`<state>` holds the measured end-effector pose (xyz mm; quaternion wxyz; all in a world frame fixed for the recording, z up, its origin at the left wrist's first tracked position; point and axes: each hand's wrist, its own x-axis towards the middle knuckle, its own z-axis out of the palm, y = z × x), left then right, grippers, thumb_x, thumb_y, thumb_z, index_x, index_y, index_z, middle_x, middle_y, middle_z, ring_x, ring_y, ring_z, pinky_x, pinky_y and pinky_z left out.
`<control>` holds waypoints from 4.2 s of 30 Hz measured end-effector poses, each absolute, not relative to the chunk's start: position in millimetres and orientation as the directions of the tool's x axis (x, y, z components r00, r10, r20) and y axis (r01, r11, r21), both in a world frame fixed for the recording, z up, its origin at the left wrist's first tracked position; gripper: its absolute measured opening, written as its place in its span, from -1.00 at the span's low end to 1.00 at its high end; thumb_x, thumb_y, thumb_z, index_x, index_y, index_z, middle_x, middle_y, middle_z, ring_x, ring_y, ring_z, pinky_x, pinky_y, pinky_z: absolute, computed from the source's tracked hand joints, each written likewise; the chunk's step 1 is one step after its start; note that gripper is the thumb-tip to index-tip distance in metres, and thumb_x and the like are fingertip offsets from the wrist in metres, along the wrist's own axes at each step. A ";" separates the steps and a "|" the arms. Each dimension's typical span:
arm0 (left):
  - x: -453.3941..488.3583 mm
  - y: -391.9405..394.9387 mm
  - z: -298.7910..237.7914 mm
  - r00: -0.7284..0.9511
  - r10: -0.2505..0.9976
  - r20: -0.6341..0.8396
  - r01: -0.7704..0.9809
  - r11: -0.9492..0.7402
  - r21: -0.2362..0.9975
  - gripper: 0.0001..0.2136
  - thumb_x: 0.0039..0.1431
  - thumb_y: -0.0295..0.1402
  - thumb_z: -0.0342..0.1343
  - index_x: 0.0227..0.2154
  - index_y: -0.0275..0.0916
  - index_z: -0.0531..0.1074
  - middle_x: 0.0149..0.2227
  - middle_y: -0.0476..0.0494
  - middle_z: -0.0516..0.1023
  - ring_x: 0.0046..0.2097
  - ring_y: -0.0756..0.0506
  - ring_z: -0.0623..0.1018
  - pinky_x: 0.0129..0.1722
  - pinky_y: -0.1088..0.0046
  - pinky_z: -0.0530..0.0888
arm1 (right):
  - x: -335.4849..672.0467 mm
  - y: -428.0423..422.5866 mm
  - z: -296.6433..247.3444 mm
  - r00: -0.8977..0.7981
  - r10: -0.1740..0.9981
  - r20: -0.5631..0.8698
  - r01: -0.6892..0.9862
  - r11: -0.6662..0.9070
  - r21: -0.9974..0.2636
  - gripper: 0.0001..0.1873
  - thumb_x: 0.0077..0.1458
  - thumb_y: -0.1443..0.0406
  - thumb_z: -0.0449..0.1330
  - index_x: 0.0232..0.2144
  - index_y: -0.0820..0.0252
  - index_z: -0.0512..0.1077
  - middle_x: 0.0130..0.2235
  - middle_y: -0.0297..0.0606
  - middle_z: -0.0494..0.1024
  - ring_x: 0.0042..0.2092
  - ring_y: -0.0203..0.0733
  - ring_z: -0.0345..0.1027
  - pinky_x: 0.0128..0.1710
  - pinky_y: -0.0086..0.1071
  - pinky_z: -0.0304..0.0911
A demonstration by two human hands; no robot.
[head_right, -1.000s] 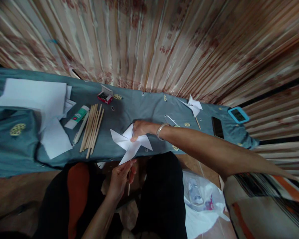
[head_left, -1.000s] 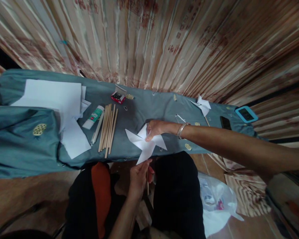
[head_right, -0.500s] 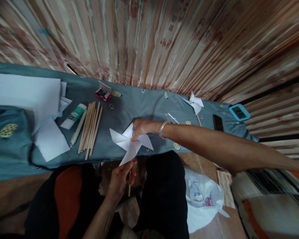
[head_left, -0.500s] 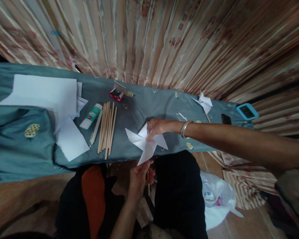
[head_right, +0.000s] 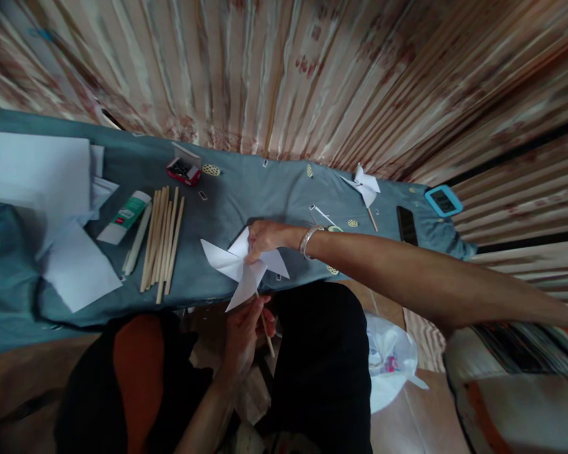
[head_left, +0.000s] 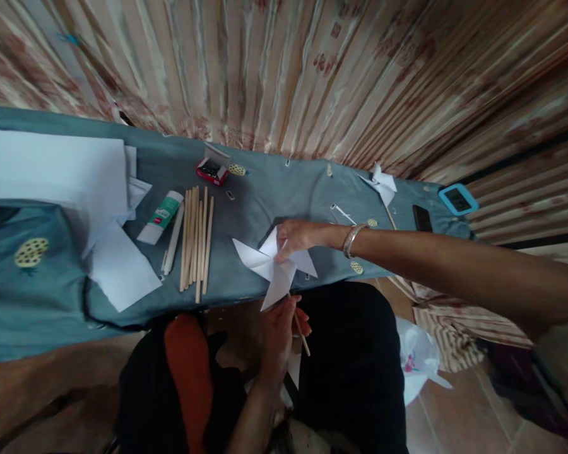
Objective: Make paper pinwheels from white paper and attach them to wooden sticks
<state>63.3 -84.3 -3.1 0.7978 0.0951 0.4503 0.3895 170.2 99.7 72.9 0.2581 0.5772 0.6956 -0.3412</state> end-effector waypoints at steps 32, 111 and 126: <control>35.7 13.2 89.2 0.071 0.902 -0.425 -0.503 0.400 0.766 -0.59 -0.36 -0.11 0.46 -0.45 -0.30 0.62 -0.48 -0.09 0.58 -0.44 0.03 0.49 -0.34 0.51 0.45 | 213.8 41.5 77.1 0.370 0.929 0.011 0.071 -0.017 -0.997 -0.46 -0.09 -0.21 0.20 -0.43 0.13 0.51 -0.39 -0.19 0.62 -0.27 -0.04 0.49 -0.15 -0.17 0.38; 53.2 82.2 44.7 0.143 0.948 -0.284 -0.042 0.293 0.955 -0.79 -0.27 -0.28 0.37 -0.47 -0.20 0.66 -0.41 -0.16 0.65 -0.31 -0.16 0.59 -0.24 0.36 0.51 | 271.6 105.1 56.9 0.399 0.917 -0.015 -0.171 0.058 -0.984 -0.63 -0.22 0.02 0.43 -0.37 0.10 0.64 -0.39 -0.27 0.64 -0.37 -0.21 0.42 -0.34 -0.35 0.34; 50.6 85.1 38.0 0.062 0.960 -0.271 -0.064 0.275 0.959 -0.78 -0.28 -0.25 0.38 -0.47 -0.19 0.65 -0.39 -0.13 0.64 -0.29 -0.14 0.58 -0.20 0.37 0.50 | 242.6 97.9 63.3 0.213 0.963 -0.167 -0.306 -0.097 -0.947 -0.66 -0.43 0.08 0.51 -0.61 0.15 0.57 -0.63 -0.43 0.45 -0.56 -0.40 0.20 -0.55 -0.48 0.15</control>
